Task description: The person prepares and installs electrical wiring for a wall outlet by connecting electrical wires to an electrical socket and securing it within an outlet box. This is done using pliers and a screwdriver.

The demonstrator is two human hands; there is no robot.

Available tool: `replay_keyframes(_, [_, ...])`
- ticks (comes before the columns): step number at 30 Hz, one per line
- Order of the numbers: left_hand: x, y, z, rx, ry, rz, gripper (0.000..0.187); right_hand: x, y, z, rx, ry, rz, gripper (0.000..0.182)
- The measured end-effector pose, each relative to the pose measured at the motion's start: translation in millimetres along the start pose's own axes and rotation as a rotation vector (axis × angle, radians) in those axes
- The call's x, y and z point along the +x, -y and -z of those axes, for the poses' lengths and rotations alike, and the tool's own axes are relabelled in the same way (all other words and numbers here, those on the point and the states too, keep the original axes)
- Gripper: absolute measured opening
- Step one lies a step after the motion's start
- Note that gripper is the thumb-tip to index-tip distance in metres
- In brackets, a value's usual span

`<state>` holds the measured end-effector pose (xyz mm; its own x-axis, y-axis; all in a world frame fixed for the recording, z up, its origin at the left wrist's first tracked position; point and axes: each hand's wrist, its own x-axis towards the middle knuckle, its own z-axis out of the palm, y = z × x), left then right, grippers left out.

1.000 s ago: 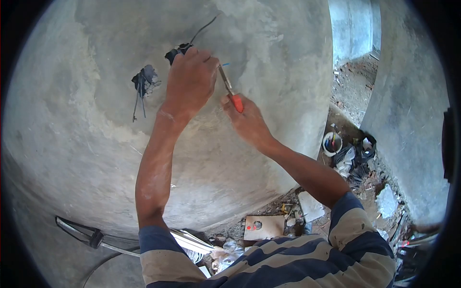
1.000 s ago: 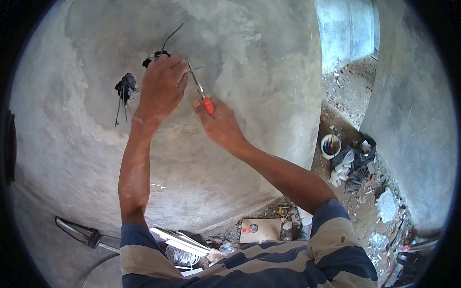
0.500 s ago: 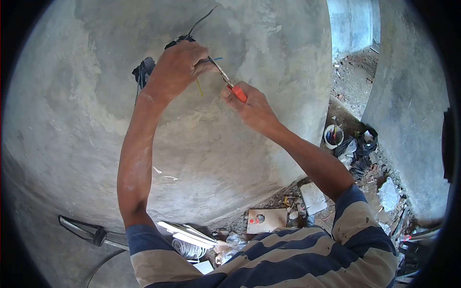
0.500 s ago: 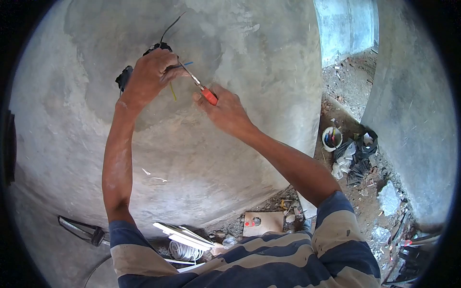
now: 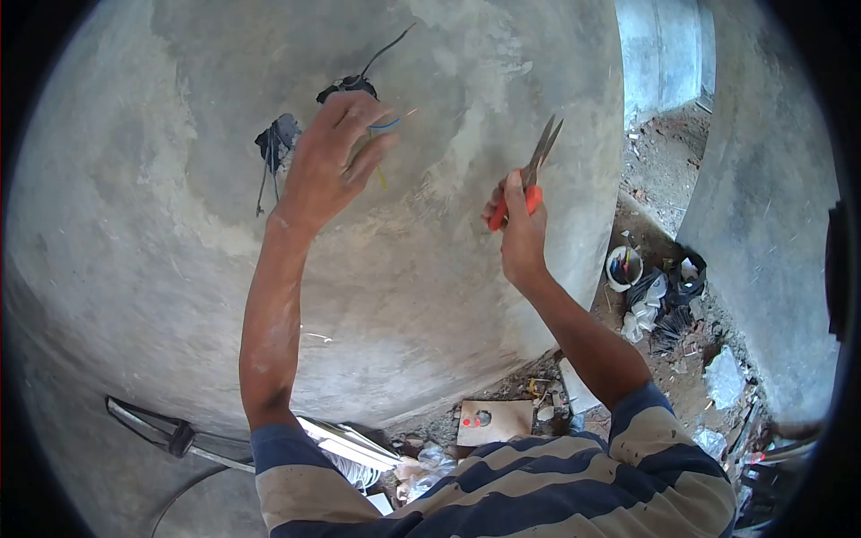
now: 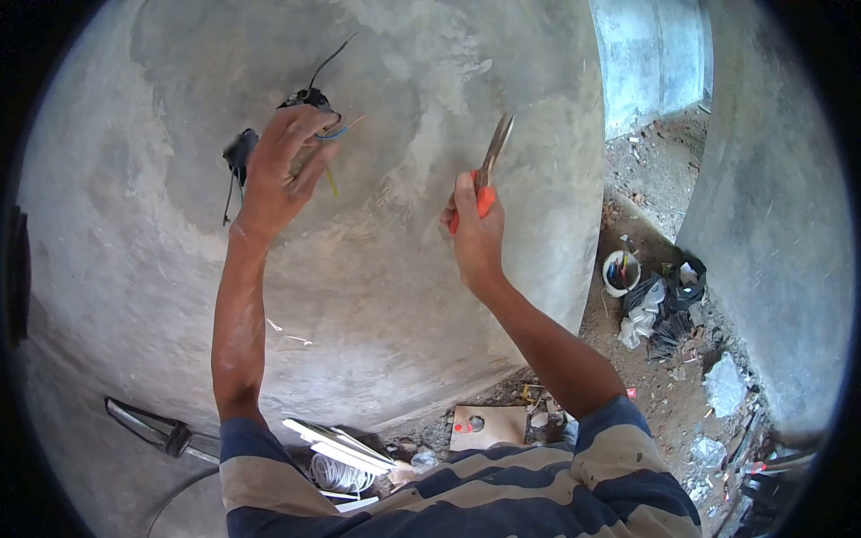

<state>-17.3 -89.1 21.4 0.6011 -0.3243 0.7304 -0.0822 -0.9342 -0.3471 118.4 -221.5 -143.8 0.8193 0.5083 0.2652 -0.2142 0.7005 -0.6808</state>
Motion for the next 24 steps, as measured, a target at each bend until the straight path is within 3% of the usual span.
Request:
replay_keyframes(1, [-1, -1, 7, 0.000, -0.023, -0.035, 0.041, -4, -5, 7, -0.034, 0.039, 0.000, 0.034])
replay_keyframes(2, [-3, -3, 15, 0.000, -0.023, -0.035, 0.041, -8, -10, 14, -0.068, 0.077, 0.002, 0.030])
replay_keyframes(4, [-7, -6, 31, 0.154, 0.232, -0.102, 0.042, -12, -21, 30, -0.116, 0.083, 0.007, 0.030])
replay_keyframes(8, [-16, -5, 30, 0.211, 0.368, -0.109, 0.041, -20, -37, 47, -0.234, 0.096, -0.004, 0.033])
replay_keyframes(11, [-14, 4, 18, 0.228, 0.358, -0.197, 0.031, -25, -43, 41, -0.283, 0.105, 0.033, 0.032])
replay_keyframes(14, [-3, -1, -7, 0.074, 0.240, -0.115, 0.022, -26, -56, 30, -0.400, 0.112, 0.124, 0.029])
replay_keyframes(16, [3, -7, -25, 0.134, 0.103, 0.063, 0.015, -26, -56, 14, -0.449, 0.113, 0.155, 0.031])
replay_keyframes(24, [12, -2, -45, 0.073, 0.090, 0.092, 0.010, -14, -39, -33, -0.587, 0.117, 0.102, 0.040])
